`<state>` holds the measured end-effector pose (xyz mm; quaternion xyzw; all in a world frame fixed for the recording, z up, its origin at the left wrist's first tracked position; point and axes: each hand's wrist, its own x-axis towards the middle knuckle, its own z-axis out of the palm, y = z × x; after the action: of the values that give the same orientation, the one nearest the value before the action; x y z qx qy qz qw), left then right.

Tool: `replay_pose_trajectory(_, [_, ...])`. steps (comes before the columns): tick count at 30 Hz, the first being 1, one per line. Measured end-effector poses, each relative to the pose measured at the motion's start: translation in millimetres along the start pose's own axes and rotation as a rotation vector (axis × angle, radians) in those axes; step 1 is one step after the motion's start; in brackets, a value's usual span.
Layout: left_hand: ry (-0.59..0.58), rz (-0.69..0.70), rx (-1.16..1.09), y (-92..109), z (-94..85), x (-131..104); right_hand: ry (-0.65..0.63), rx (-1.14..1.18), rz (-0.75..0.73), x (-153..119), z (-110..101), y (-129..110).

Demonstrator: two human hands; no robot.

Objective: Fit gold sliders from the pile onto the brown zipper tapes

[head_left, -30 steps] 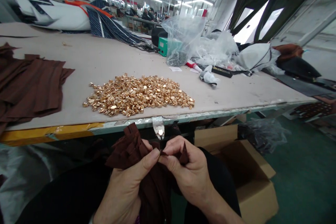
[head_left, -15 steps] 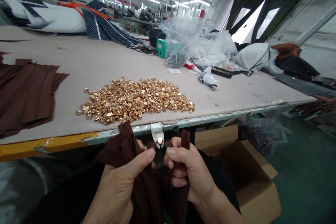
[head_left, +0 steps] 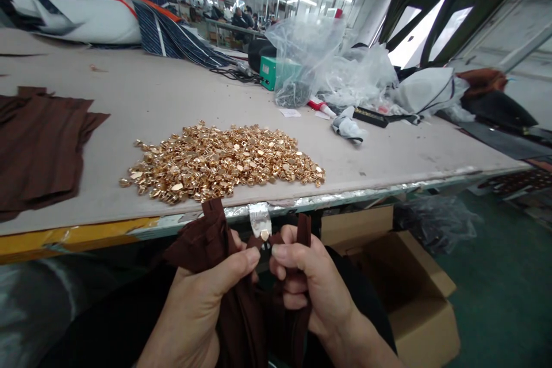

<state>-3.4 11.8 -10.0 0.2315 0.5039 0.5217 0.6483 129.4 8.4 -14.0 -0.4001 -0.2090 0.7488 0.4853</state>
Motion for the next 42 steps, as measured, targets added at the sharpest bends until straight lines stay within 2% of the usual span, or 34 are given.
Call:
replay_pose_trajectory(10, [-0.034, 0.029, -0.025, 5, 5.3, -2, -0.013, 0.02, 0.029, 2, 2, -1])
replay_pose_trajectory(17, [-0.036, 0.027, -0.016, 1, 5.7, 2, -0.017, 0.026, 0.032, 3, 4, -1])
replay_pose_trajectory(24, [-0.009, 0.074, -0.005, -3, 7.0, 1, -0.016, 0.02, 0.022, 7, 2, -1])
replay_pose_trajectory(29, [0.04, 0.106, -0.057, -3, 16.0, -1, 0.01, -0.008, 0.004, 9, 6, -4])
replay_pose_trajectory(34, [0.032, 0.189, -0.013, -2, 18.7, 0, 0.022, -0.071, -0.067, 9, 5, -4])
replay_pose_trajectory(37, [-0.001, 0.142, -0.009, -3, 14.5, 0, 0.006, -0.178, -0.104, 9, 0, -5])
replay_pose_trajectory(42, [0.045, 0.08, -0.037, -2, 4.2, -2, 0.066, -0.505, -0.343, 10, -2, -16])
